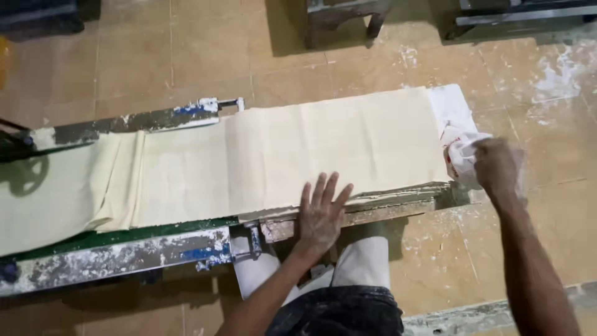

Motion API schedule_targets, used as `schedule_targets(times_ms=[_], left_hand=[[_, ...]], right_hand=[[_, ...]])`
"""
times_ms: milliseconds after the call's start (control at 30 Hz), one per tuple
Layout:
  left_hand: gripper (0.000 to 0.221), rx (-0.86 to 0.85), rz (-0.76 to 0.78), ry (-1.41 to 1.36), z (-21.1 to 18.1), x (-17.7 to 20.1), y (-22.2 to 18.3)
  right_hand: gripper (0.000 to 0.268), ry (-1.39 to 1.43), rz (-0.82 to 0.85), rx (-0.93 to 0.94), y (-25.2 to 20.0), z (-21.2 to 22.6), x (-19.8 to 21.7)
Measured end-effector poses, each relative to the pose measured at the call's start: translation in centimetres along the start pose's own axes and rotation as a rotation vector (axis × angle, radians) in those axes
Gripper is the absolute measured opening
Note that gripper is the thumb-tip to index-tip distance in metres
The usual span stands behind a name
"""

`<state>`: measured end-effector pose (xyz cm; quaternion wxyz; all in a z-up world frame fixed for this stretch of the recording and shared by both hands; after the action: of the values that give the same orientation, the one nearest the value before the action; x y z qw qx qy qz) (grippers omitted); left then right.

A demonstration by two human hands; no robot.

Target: The person folds long sheets of dough into a stack on a wooden surface, occasionally smoothing the layers by hand and applying white powder.

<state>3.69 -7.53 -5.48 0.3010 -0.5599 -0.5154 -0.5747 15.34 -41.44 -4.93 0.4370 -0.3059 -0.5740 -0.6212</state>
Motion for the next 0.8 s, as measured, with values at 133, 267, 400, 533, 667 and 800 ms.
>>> schedule_targets(times_ms=[133,267,400,533,667,800], left_hand=[[0.075,-0.072,0.087,-0.134,-1.0,0.3,-1.9],[0.036,0.170,0.296,-0.719,2.4,7.1,-0.5],[0.064,0.316,0.327,-0.193,9.8,5.2,1.5],[0.064,0.438,0.614,-0.202,14.1,5.4,0.1],[0.074,0.581,0.476,-0.343,13.7,3.0,0.8],[0.057,0.240,0.487,-0.198,10.6,0.6,3.9]], right_hand=[[0.022,-0.232,0.730,-0.072,0.0,-2.8,-7.0],[0.023,-0.589,0.931,0.169,-0.9,-2.5,-8.9],[0.017,-0.288,0.721,-0.092,-1.3,-3.3,-8.5],[0.026,-0.070,0.541,-0.198,-0.5,-3.4,-3.5],[0.033,0.316,0.347,0.010,-0.2,4.2,-6.3],[0.051,-0.209,0.798,0.430,0.6,29.4,-3.3]])
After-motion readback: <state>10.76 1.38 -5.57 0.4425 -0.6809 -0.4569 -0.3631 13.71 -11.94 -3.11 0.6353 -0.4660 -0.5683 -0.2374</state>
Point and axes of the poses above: each hand's wrist, its own y-axis towards the middle knuckle, its own x-axis out of the back of the hand, z = x × y, the point moved 5 cm from there along y, towards the middle knuckle, and after that the axes turned 7 degrees about z, right-handed, at the moved point
